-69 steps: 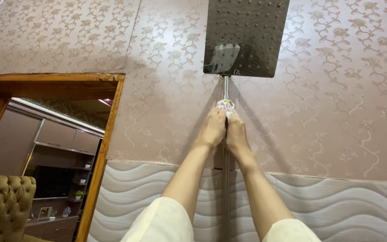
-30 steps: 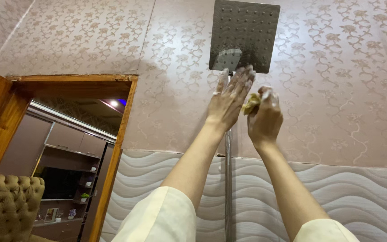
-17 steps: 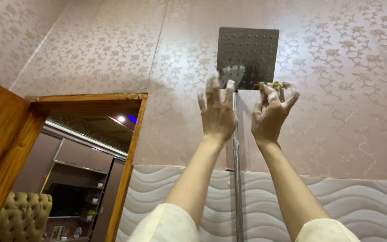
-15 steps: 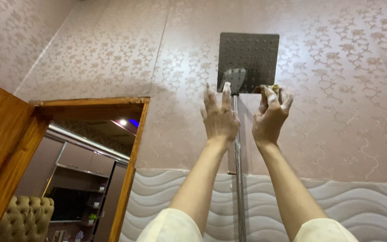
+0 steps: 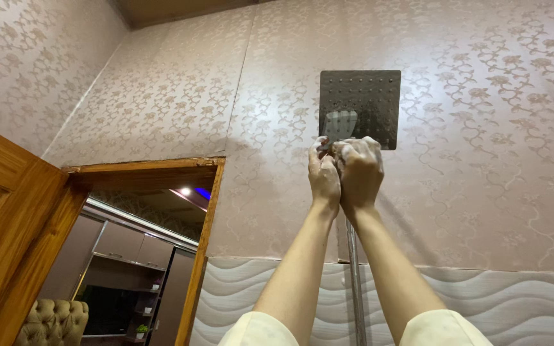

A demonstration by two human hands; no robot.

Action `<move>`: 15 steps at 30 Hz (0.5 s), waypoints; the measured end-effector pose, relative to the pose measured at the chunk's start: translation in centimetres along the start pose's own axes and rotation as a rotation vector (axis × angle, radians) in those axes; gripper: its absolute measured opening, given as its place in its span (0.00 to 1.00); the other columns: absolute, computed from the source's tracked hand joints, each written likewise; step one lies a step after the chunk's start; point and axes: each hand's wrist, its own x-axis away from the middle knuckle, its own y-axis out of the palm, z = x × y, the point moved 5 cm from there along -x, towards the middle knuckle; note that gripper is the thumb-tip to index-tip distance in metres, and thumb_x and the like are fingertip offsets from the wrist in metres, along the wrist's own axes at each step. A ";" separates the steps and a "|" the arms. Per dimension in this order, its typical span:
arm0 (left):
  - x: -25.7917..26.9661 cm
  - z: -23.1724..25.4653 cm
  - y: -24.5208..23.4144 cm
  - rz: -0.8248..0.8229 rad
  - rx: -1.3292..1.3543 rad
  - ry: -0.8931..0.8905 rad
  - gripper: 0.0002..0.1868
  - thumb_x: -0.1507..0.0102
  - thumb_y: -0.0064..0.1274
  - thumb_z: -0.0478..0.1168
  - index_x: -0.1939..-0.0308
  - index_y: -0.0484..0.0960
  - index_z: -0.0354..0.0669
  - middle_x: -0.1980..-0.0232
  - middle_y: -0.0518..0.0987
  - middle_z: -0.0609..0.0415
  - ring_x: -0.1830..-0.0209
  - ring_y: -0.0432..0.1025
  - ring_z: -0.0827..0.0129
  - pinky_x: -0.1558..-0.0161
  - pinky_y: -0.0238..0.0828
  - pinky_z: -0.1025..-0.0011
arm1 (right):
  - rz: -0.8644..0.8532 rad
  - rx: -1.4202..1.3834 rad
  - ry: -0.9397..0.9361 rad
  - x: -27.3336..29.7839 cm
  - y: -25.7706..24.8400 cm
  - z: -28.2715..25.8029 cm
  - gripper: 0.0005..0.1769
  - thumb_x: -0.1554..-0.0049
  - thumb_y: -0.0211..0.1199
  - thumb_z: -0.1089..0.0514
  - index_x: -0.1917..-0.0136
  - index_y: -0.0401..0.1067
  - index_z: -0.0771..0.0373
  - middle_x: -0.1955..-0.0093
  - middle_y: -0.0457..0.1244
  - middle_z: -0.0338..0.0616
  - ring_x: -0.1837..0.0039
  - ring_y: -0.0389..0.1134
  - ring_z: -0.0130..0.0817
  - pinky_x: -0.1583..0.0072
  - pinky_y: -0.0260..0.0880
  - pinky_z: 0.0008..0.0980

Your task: The person scrubs a vertical metal shower pipe and a wall-mounted shower head using a yellow sponge. They wipe the pipe from bottom to top and back down, then scrub the shower head and the surrounding tiled wall. Finally, they rinse the sponge at a sink.

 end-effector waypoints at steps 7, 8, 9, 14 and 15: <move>-0.7 -2.0 -0.2 0.040 0.078 -0.045 0.23 0.32 0.31 0.35 0.33 0.69 0.41 0.56 0.73 0.62 0.67 0.59 0.79 0.60 0.62 0.78 | -0.082 0.035 0.314 0.0 -1.1 3.5 0.07 0.42 0.65 0.69 0.51 0.79 0.64 0.48 0.68 0.49 0.43 0.67 0.45 0.47 0.73 0.38; -0.7 -2.0 -0.2 0.035 0.098 -0.020 0.23 0.31 0.31 0.36 0.32 0.69 0.40 0.57 0.71 0.60 0.65 0.60 0.78 0.57 0.63 0.77 | -0.055 0.081 0.302 0.3 -1.7 4.4 0.08 0.46 0.68 0.68 0.52 0.79 0.65 0.48 0.68 0.50 0.43 0.67 0.46 0.44 0.72 0.41; -0.8 -2.0 -0.3 0.030 0.118 0.006 0.23 0.30 0.32 0.37 0.31 0.69 0.39 0.57 0.69 0.59 0.63 0.61 0.77 0.54 0.65 0.76 | -0.028 0.126 0.290 0.6 -2.1 5.2 0.10 0.50 0.71 0.68 0.52 0.79 0.67 0.49 0.68 0.51 0.43 0.67 0.47 0.42 0.72 0.44; -1.7 -3.2 -0.5 0.029 0.210 0.001 0.25 0.31 0.29 0.42 0.33 0.68 0.40 0.43 0.74 0.55 0.43 0.69 0.72 0.38 0.66 0.71 | -0.078 -0.015 0.153 0.1 1.8 3.3 0.06 0.43 0.70 0.65 0.51 0.78 0.67 0.49 0.68 0.50 0.42 0.68 0.44 0.41 0.75 0.37; -2.0 -3.4 -0.5 0.027 0.240 0.057 0.24 0.30 0.30 0.43 0.33 0.69 0.38 0.40 0.73 0.52 0.40 0.68 0.68 0.35 0.65 0.69 | -0.083 -0.046 0.080 0.0 2.2 1.9 0.06 0.44 0.71 0.64 0.52 0.78 0.66 0.48 0.68 0.51 0.42 0.69 0.45 0.41 0.75 0.38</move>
